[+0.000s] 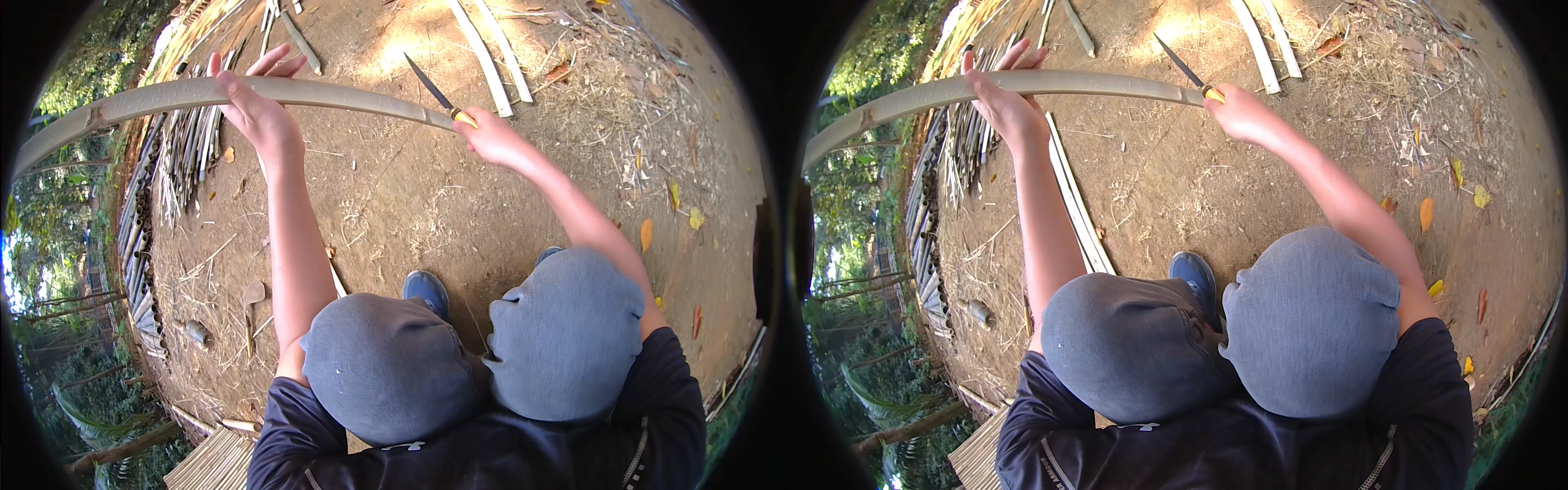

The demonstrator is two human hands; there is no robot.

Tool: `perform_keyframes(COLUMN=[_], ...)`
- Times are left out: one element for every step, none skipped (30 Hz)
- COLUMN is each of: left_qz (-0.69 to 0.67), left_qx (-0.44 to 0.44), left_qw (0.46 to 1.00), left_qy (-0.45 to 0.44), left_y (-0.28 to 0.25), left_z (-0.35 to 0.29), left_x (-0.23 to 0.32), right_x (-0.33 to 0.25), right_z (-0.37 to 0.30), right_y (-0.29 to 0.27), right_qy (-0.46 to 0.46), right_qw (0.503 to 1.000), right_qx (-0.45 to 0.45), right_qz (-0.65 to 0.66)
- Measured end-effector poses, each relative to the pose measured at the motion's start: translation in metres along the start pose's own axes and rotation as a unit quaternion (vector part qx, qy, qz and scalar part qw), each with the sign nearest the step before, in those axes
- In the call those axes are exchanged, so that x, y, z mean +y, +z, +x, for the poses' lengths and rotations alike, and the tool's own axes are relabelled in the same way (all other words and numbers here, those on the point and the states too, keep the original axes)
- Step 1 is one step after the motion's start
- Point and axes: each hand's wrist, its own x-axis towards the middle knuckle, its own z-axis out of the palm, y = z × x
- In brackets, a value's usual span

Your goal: The person sits on the ground and uses a knife to shave thin layers off the surface of a long bamboo strip. They hold the bamboo with one hand and draw the blade across the material, rotating the strip to smooth different sections.

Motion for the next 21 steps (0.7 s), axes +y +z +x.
perform_keyframes(left_qz=[0.012,-0.006,-0.008,-0.009,-0.01,-0.014,-0.033,-0.053,-0.074,-0.08,-0.111,-0.134,-0.164,-0.16,-0.155,-0.155,-0.155,-0.156,-0.154,-0.152,-0.153], left_qx=[0.031,0.067,0.087,0.107,0.126,0.135,0.125,0.115,0.105,0.142,0.141,0.144,0.142,0.115,0.106,0.095,0.083,0.071,0.061,0.051,0.041], left_qw=[0.999,0.997,0.995,0.994,0.991,0.99,0.991,0.992,0.992,0.986,0.984,0.98,0.976,0.98,0.982,0.983,0.984,0.984,0.985,0.985,0.985], left_qy=[0.015,0.048,0.042,0.037,0.032,0.033,0.019,0.005,-0.009,-0.024,-0.02,-0.012,-0.011,0.012,0.02,0.028,0.036,0.043,0.052,0.06,0.068], left_y=[0.003,0.003,0.004,0.004,0.002,-0.006,-0.013,-0.019,-0.02,-0.01,-0.012,-0.02,-0.018,-0.014,-0.012,-0.008,-0.004,0.001,0.005,0.008,0.012], left_z=[0.002,0.006,0.008,0.011,0.014,0.02,0.024,0.027,0.027,0.025,0.026,0.026,0.024,0.022,0.018,0.016,0.013,0.011,0.009,0.007,0.004], left_x=[0.005,0.008,0.012,0.02,0.023,0.026,0.028,0.03,0.034,0.038,0.035,0.031,0.032,0.031,0.035,0.038,0.04,0.043,0.047,0.051,0.052], right_x=[-0.005,-0.009,-0.01,-0.01,-0.009,-0.011,-0.011,-0.01,-0.015,-0.02,-0.026,-0.04,-0.051,-0.064,-0.079,-0.092,-0.105,-0.116,-0.127,-0.136,-0.143], right_z=[-0.001,-0.002,-0.003,-0.006,-0.009,-0.012,-0.013,-0.015,-0.018,-0.022,-0.027,-0.032,-0.038,-0.043,-0.049,-0.057,-0.065,-0.075,-0.083,-0.091,-0.098], right_y=[-0.004,-0.008,-0.011,-0.014,-0.016,-0.017,-0.019,-0.02,-0.022,-0.024,-0.028,-0.027,-0.029,-0.031,-0.031,-0.034,-0.038,-0.042,-0.046,-0.049,-0.053], right_qy=[-0.012,-0.025,-0.033,-0.021,-0.009,-0.001,-0.006,-0.01,-0.013,-0.034,-0.054,-0.079,-0.101,-0.122,-0.145,-0.135,-0.125,-0.115,-0.111,-0.107,-0.1], right_qw=[1.0,0.999,0.999,0.999,0.999,0.999,0.999,0.999,0.999,0.998,0.997,0.994,0.991,0.988,0.983,0.984,0.985,0.985,0.985,0.985,0.985], right_qx=[0.005,0.01,0.016,0.02,0.023,0.023,0.02,0.018,0.017,0.017,0.018,0.011,0.012,0.012,0.009,-0.002,-0.013,-0.022,-0.029,-0.036,-0.041], right_qz=[-0.012,-0.024,-0.036,-0.033,-0.031,-0.03,-0.032,-0.034,-0.037,-0.049,-0.06,-0.07,-0.084,-0.097,-0.11,-0.115,-0.119,-0.126,-0.127,-0.128,-0.131])
